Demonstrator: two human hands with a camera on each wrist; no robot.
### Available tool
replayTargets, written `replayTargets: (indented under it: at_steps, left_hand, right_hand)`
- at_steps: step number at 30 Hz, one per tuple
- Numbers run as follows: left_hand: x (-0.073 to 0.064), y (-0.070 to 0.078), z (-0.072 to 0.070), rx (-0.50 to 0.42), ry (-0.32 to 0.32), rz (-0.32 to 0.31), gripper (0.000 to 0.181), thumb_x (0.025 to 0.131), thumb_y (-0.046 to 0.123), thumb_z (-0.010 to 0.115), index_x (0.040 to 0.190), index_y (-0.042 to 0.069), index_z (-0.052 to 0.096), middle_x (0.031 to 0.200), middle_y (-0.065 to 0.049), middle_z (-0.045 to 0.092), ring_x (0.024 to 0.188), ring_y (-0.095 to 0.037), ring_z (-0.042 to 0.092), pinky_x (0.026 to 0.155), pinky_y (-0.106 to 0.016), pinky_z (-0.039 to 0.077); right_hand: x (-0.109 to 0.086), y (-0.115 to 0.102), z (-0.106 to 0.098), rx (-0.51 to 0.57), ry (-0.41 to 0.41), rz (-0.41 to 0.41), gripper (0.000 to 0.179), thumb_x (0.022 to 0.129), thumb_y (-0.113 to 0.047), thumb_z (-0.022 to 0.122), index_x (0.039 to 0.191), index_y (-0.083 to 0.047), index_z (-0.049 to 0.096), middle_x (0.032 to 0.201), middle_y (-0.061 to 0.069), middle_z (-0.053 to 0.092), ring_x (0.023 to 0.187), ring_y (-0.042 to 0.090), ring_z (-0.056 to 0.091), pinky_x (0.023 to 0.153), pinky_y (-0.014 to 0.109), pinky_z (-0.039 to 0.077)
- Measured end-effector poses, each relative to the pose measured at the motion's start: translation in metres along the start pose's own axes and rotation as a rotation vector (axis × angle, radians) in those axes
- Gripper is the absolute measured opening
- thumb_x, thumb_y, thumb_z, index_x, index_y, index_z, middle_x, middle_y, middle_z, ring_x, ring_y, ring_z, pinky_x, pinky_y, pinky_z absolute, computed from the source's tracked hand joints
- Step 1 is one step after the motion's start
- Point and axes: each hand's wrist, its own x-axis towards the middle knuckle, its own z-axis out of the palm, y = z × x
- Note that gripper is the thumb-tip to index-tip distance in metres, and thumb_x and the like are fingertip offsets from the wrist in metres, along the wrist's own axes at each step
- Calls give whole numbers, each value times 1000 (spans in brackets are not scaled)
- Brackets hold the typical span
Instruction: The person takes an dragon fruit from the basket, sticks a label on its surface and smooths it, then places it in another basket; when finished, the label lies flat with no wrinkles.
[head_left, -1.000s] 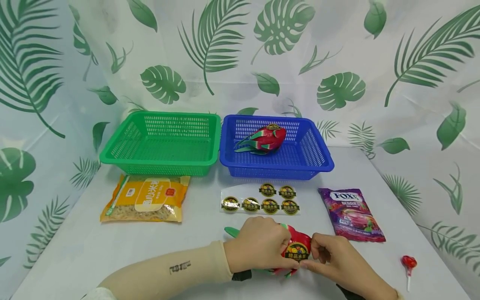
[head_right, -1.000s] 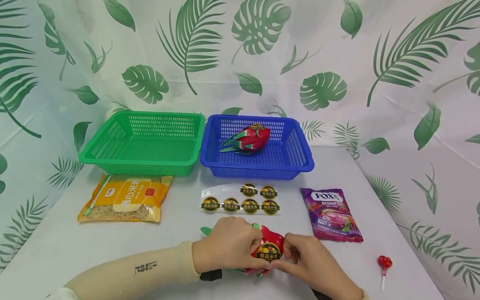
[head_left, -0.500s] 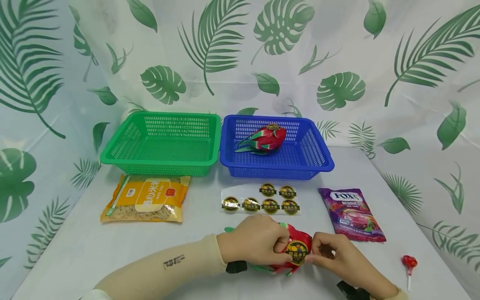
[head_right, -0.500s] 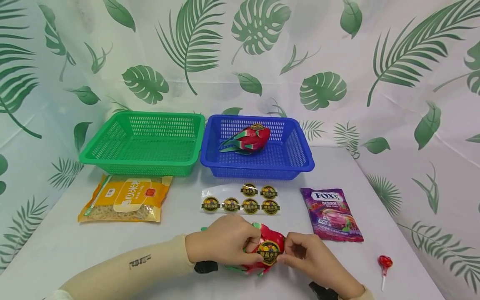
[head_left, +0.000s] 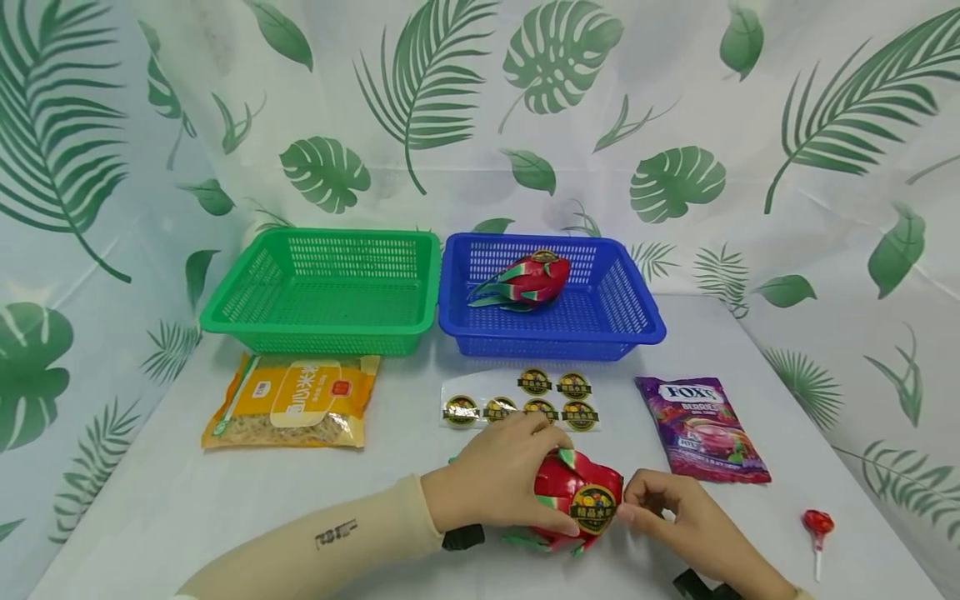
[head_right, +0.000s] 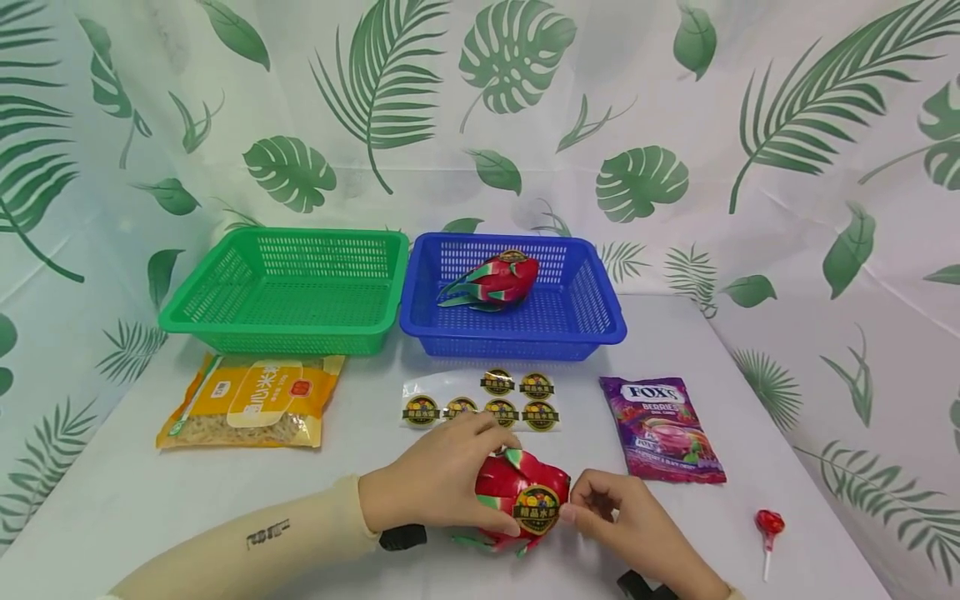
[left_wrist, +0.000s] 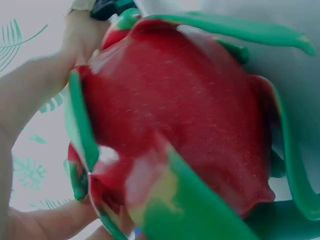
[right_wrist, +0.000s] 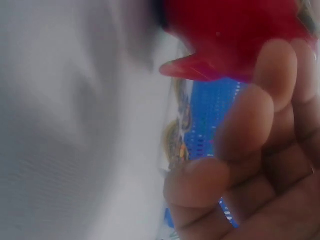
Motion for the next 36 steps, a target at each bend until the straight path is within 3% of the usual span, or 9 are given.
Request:
replayTargets:
  at_steps: [4,11,15,22,28,36]
  left_hand:
    - [-2,0,-3,-7,-55,-23,85,70,71,86,135,20,64,119,5,63,102,-6,59,84,-18,55]
    - [1,3,-7,78,-75,43,92,71,66,88,145,21,58,129,4,62,114,-9,61,90,-23,58]
    - [4,4,-9,120,-87,67,90,72,65,87,145,20,59,129,5,62,117,-11,62,95,-24,57]
    - [5,1,-9,152,-67,76,85,72,63,87,141,20,62,129,5,64,117,-10,63,94,-22,57]
    - [-2,-12,-12,66,-58,29,83,70,58,90,139,21,63,128,7,64,112,-7,63,89,-18,57]
    - [-4,-33,-29,-11,0,-29,83,69,50,93,140,20,62,121,4,66,104,-9,63,83,-21,59]
  right_hand:
    - [-1,2,-1,-2,82,102,14,106,-16,60,94,-10,66,81,-4,64,73,10,60,63,25,50]
    - [8,1,-6,-10,305,248,30,110,-28,53,100,-2,66,77,2,64,70,16,60,61,27,48]
    - [27,-6,-8,101,367,288,40,111,-34,51,108,4,65,83,2,68,74,17,63,67,29,54]
    - [69,-8,-7,224,359,269,51,109,-41,52,128,5,63,102,2,76,91,20,72,81,26,62]
    - [89,3,-9,317,312,208,56,108,-38,54,139,9,56,115,6,76,102,18,74,88,23,61]
    - [126,13,-11,634,280,222,67,110,-38,51,154,11,36,115,-9,73,112,8,71,98,22,58]
